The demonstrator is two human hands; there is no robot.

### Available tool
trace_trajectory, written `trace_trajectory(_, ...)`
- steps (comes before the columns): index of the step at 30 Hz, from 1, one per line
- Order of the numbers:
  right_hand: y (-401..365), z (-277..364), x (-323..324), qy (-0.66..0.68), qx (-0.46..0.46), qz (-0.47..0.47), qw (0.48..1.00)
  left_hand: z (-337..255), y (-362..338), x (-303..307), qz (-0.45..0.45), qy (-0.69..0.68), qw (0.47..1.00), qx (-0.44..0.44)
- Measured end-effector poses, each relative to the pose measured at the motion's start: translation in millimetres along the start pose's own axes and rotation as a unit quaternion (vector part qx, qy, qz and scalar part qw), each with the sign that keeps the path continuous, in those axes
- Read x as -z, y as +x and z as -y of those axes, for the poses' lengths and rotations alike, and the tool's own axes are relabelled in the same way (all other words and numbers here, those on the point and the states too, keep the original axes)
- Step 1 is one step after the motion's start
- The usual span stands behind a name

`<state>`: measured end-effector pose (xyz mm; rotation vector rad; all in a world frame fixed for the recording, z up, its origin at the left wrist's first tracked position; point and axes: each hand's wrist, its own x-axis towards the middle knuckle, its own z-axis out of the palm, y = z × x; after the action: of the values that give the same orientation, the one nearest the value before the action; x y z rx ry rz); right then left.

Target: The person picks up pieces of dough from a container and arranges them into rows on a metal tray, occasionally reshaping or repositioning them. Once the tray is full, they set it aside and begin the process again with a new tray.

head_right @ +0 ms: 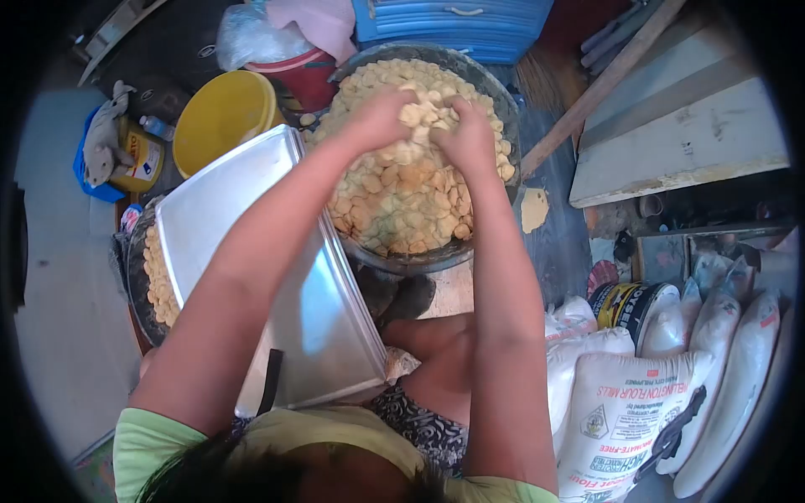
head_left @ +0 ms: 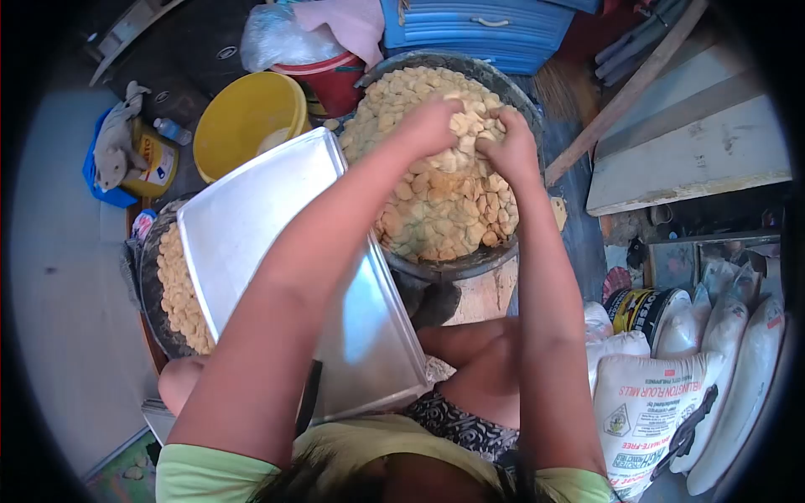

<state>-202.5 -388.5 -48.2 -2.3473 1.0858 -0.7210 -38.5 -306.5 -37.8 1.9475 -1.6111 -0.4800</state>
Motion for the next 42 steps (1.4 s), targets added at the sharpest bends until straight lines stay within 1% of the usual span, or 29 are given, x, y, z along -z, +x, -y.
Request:
trace_trajectory(3, -42.0, 93.4, 34.6, 0.122, 0.078, 0.016, 0.989, -18.7, -92.1, 80.2, -0.075, 0.002, 0.996, -0.044)
trace_trajectory(6, -103.5, 150.6, 20.8, 0.193, 0.163, 0.062, 0.965, -25.5, -207.1, 121.4, -0.081, -0.001, 0.996, 0.02)
trace_trajectory(8, -143.0, 184.6, 14.5, 0.192, 0.153, 0.191, 0.951, -21.3, -271.7, 124.1, -0.063, 0.019, 0.993, 0.098)
trace_trajectory(9, -160.4, 189.4, -5.5, 0.165, 0.168, 0.236, 0.943, -14.3, -299.0, 116.6, -0.044, 0.035, 0.987, 0.15)
trace_trajectory(11, -197.7, 178.2, -54.2, 0.002, 0.284, 0.265, 0.922, 26.0, -347.2, 72.6, -0.015, 0.139, 0.976, 0.169)
trace_trajectory(13, -209.2, 187.9, -52.3, -0.042, 0.307, 0.285, 0.907, 22.2, -365.0, 77.9, 0.006, 0.169, 0.963, 0.209)
trace_trajectory(14, -208.3, 190.6, -50.3, -0.089, 0.324, 0.296, 0.894, 23.9, -369.5, 89.2, 0.029, 0.139, 0.972, 0.187)
trace_trajectory(15, -198.7, 194.7, -40.5, -0.087, 0.329, 0.304, 0.89, 24.4, -375.2, 99.2, 0.057, 0.108, 0.979, 0.165)
trace_trajectory(16, -172.2, 202.5, -24.7, -0.029, 0.277, 0.408, 0.869, 33.6, -375.9, 108.8, 0.048, 0.091, 0.988, 0.118)
trace_trajectory(17, -149.1, 212.2, -18.3, 0.026, 0.22, 0.504, 0.835, 42.1, -371.2, 115.5, 0.044, 0.088, 0.988, 0.123)
trace_trajectory(18, -134.9, 222.9, -23.4, 0.023, 0.223, 0.508, 0.832, 50.1, -365.3, 121.3, 0.035, -0.023, 0.987, 0.154)
trace_trajectory(19, -123.2, 234.8, -31.3, 0.003, 0.177, 0.468, 0.866, 57.7, -359.5, 126.3, 0.025, -0.132, 0.974, 0.181)
trace_trajectory(20, -119.5, 244.8, -39.2, -0.017, 0.131, 0.424, 0.896, 63.0, -352.8, 126.8, -0.027, -0.193, 0.962, 0.191)
trace_trajectory(21, -126.7, 244.3, -63.8, -0.018, 0.132, 0.425, 0.895, 70.1, -346.2, 124.3, -0.078, -0.252, 0.944, 0.2)
trace_trajectory(22, -136.1, 236.2, -103.1, 0.043, 0.206, 0.354, 0.911, 94.7, -343.0, 111.5, -0.133, -0.253, 0.95, 0.13)
trace_trajectory(23, -140.1, 234.0, -125.8, 0.104, 0.276, 0.279, 0.914, 112.6, -338.2, 107.6, -0.137, -0.253, 0.949, 0.129)
trace_trajectory(24, -137.1, 242.0, -127.5, 0.103, 0.278, 0.279, 0.913, 118.9, -332.2, 112.5, -0.128, -0.332, 0.916, 0.186)
trace_trajectory(25, -132.5, 250.6, -128.7, 0.098, 0.247, 0.349, 0.898, 124.1, -330.6, 116.2, -0.118, -0.407, 0.873, 0.242)
trace_trajectory(26, -127.8, 258.2, -130.9, 0.092, 0.215, 0.419, 0.878, 128.9, -333.7, 120.1, -0.126, -0.405, 0.876, 0.23)
trace_trajectory(27, -117.0, 260.2, -135.0, 0.092, 0.219, 0.419, 0.876, 135.1, -331.6, 124.0, -0.131, -0.404, 0.876, 0.229)
trace_trajectory(29, -92.2, 257.9, -144.2, 0.14, 0.147, 0.424, 0.883, 155.5, -325.2, 131.8, -0.175, -0.353, 0.886, 0.244)
trace_trajectory(31, -78.1, 256.3, -166.6, 0.257, 0.113, 0.327, 0.903, 175.8, -319.3, 140.2, -0.244, -0.397, 0.851, 0.241)
trace_trajectory(32, -73.5, 258.7, -177.7, 0.313, 0.049, 0.308, 0.897, 179.8, -317.7, 145.6, -0.258, -0.344, 0.865, 0.257)
trace_trajectory(33, -75.8, 266.1, -182.0, 0.312, 0.05, 0.31, 0.897, 180.0, -316.4, 152.3, -0.271, -0.29, 0.876, 0.273)
trace_trajectory(34, -79.9, 273.0, -186.3, 0.216, 0.141, 0.272, 0.927, 188.9, -315.6, 150.2, -0.272, -0.291, 0.875, 0.275)
trace_trajectory(35, -83.8, 278.8, -188.9, 0.117, 0.229, 0.227, 0.939, 199.5, -314.4, 145.7, -0.304, -0.153, 0.91, 0.236)
trace_trajectory(36, -87.5, 279.3, -192.9, 0.078, 0.301, 0.249, 0.917, 196.6, -313.8, 149.5, -0.328, -0.01, 0.925, 0.19)
trace_trajectory(40, -71.8, 287.0, -193.2, 0.071, 0.256, 0.308, 0.914, 187.6, -315.9, 152.2, -0.306, -0.023, 0.916, 0.258)
trace_trajectory(42, -70.8, 297.5, -176.8, 0.017, 0.211, 0.325, 0.922, 199.0, -323.4, 146.0, -0.272, 0.028, 0.955, 0.116)
